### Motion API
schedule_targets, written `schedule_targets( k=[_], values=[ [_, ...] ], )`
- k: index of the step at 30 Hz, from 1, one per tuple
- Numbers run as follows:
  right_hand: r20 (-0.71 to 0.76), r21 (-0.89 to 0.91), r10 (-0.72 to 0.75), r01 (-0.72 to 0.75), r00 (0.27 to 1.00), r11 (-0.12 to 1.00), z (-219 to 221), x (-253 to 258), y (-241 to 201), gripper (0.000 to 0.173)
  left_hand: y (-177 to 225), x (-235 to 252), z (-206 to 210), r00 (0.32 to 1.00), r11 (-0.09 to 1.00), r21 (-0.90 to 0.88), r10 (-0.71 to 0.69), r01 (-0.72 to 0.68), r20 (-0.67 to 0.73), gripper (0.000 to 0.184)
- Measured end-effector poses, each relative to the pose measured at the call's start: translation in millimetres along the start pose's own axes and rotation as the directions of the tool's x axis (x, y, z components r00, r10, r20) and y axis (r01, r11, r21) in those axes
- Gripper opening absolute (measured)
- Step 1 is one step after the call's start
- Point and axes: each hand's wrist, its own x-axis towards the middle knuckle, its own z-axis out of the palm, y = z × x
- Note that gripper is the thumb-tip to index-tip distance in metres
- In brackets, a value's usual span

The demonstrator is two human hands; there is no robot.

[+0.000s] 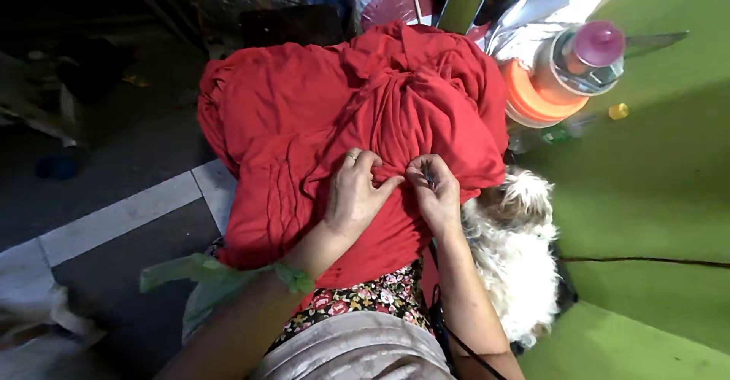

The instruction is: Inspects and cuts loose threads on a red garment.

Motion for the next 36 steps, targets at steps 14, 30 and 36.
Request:
schedule_targets(
  k=[14,30,36],
  values=[
    [-0.201,0.072,-0.307,0.326,0.930,0.942,14.0,-6.0,23.1,0.013,-21.5,11.7,-25.9,0.964,0.894,-0.381,-0.165,0.234,0.207,0.011],
    [0.196,-0.438,-0.267,0.328,0.944,0.837,7.1,-4.7,-26.5,0.020,-23.1,-6.2,-27.0,0.992,0.906,-0.404,-0.123,0.128,0.040,0.010],
    [0.222,-0.555,-0.230,0.317,0.948,0.769,14.6,-2.9,-39.7,0.017,-22.9,-7.4,-24.0,0.992,0.915,-0.381,-0.121,0.130,0.048,0.013]
  ],
)
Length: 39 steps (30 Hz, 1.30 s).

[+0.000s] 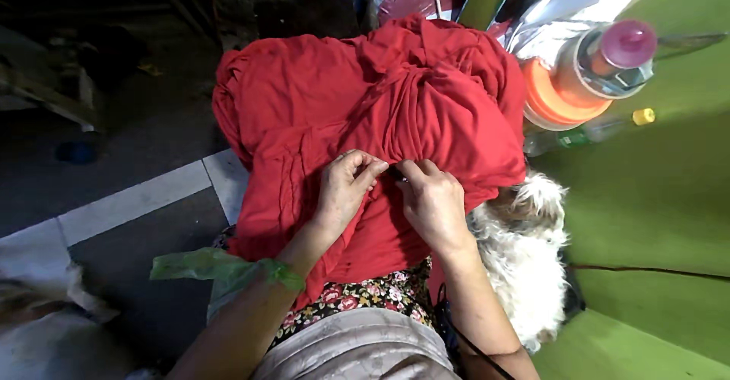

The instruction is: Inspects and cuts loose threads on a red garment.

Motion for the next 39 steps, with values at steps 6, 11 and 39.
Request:
schedule_targets(
  k=[6,11,39],
  values=[
    [0.061,0.329,0.052,-0.069,0.997,0.942,-1.6,-0.8,38.2,0.020,4.3,-2.6,-24.8,0.992,0.968,-0.219,-0.126,0.122,-0.006,0.010],
    [0.064,0.675,0.148,-0.152,0.987,0.722,1.7,-10.9,53.8,0.028,-4.6,-40.5,-70.9,0.980,0.949,-0.262,-0.195,0.177,-0.044,0.011],
    [-0.158,0.527,0.067,0.027,0.985,0.849,-56.5,-16.5,3.2,0.019,-31.3,-110.0,-100.9,0.911,0.907,-0.279,-0.372,0.317,-0.175,0.007]
  ],
)
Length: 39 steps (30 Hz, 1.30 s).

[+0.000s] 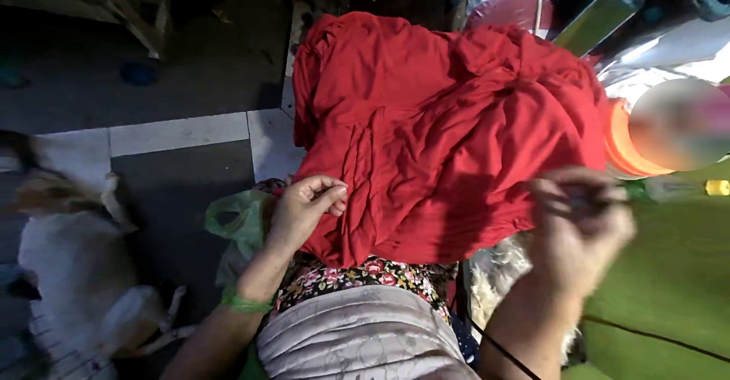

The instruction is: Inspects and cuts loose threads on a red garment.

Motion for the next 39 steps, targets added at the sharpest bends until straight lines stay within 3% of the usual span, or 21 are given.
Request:
schedule_targets(
  k=[2,4,7,10,12,15,19,22,24,26,29,31,35,39],
  values=[
    [0.291,-0.103,-0.018,0.050,0.956,0.993,54.6,16.7,-27.3,0.018,-2.4,-1.8,2.4,1.000,1.000,0.015,0.012,-0.013,0.025,0.008],
    [0.493,-0.219,0.050,0.069,0.869,0.973,107.1,31.6,-36.2,0.019,-3.2,-4.9,4.9,0.999,0.999,0.041,-0.020,0.018,0.043,0.006],
    [0.594,-0.423,0.289,-0.014,0.751,0.906,160.5,46.2,-31.6,0.032,-3.5,-9.1,5.9,0.995,0.993,0.082,-0.084,0.079,0.059,0.006],
    [0.572,-0.499,0.403,-0.086,0.714,0.862,183.4,50.7,-8.9,0.029,-1.1,-10.4,4.2,0.994,0.993,0.072,-0.096,0.091,0.055,0.008],
    [0.538,-0.429,0.374,-0.137,0.756,0.893,180.5,46.4,-2.5,0.025,0.8,-10.1,4.1,0.996,0.996,0.036,-0.078,0.077,0.037,0.006],
    [0.439,-0.186,0.259,-0.195,0.860,0.963,165.3,38.4,-2.1,0.025,5.0,-7.0,9.6,0.998,0.999,0.013,-0.034,0.034,0.045,0.005],
    [0.390,0.167,0.250,-0.335,0.886,0.927,119.1,29.1,-13.8,0.026,13.9,6.9,24.2,0.987,0.998,0.011,0.056,-0.058,0.153,0.005],
    [0.283,0.332,0.113,-0.208,0.952,0.920,51.1,-2.5,-13.4,0.032,28.6,15.3,40.2,0.974,0.996,0.071,0.034,-0.051,0.223,0.007],
    [0.173,0.327,0.044,-0.099,0.984,0.940,5.3,-26.2,2.7,0.032,32.2,18.4,49.1,0.963,0.994,0.081,0.047,-0.071,0.264,0.007],
    [0.088,0.211,0.122,-0.138,0.989,0.968,-24.2,-46.0,28.0,0.025,29.3,20.5,55.0,0.959,0.992,0.086,0.067,-0.094,0.274,0.006],
    [0.037,-0.048,0.300,-0.298,0.953,0.953,-33.8,-64.1,51.7,0.024,24.1,21.2,56.7,0.966,0.991,0.124,0.021,-0.055,0.257,0.006],
    [-0.041,-0.097,0.260,-0.263,0.965,0.960,-27.7,-67.9,54.4,0.023,23.2,20.8,54.1,0.971,0.990,0.134,0.022,-0.055,0.238,0.006],
    [-0.127,-0.069,0.048,-0.057,0.991,0.996,-9.4,-53.7,35.8,0.016,35.8,22.4,56.9,0.973,0.977,0.146,0.123,-0.153,0.197,0.008],
    [0.035,0.103,0.048,-0.052,0.998,0.993,20.5,-41.8,31.3,0.016,47.5,28.3,83.1,0.924,0.936,0.163,0.259,-0.311,0.280,0.012]
  ],
)
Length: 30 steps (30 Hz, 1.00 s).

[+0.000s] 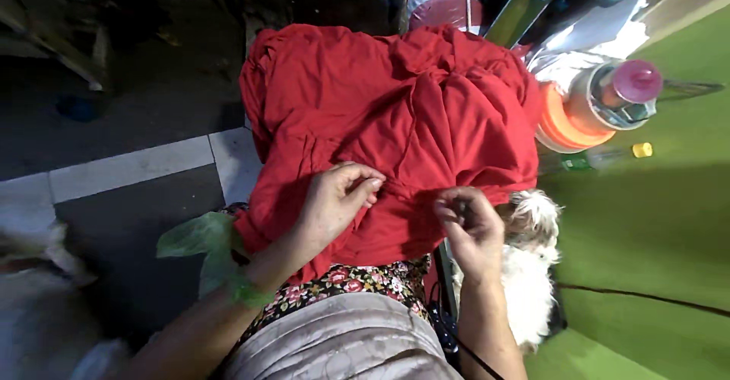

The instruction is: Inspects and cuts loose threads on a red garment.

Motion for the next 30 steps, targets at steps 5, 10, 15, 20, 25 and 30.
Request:
schedule_targets(
  k=[5,10,15,20,25,30],
  values=[
    [-0.012,0.044,0.225,-0.224,0.974,0.974,20.4,-1.1,20.4,0.021,-18.7,17.6,26.2,0.973,0.947,0.225,0.216,-0.228,0.078,0.018],
    [0.052,0.036,0.196,-0.198,0.979,0.980,18.1,-2.4,18.5,0.030,-27.3,19.0,34.3,0.933,0.875,0.329,0.351,-0.356,0.077,0.012],
    [0.098,-0.142,-0.018,0.032,0.995,0.989,17.9,-2.8,25.1,0.027,-23.2,15.6,24.1,0.976,0.944,0.254,0.194,-0.212,0.095,0.014],
    [0.154,-0.362,-0.076,0.128,0.985,0.923,22.1,-1.8,15.5,0.020,-21.0,9.1,19.9,0.990,0.982,0.173,0.059,-0.081,0.126,0.015],
    [0.121,-0.480,-0.118,0.162,0.986,0.862,32.3,5.8,5.9,0.020,-25.8,5.5,22.8,0.965,0.927,0.270,0.244,-0.261,0.096,0.018],
    [0.070,-0.470,-0.152,0.167,0.986,0.867,35.3,7.9,14.4,0.017,-30.1,3.8,27.5,0.949,0.901,0.299,0.307,-0.314,0.071,0.015]
  ],
)
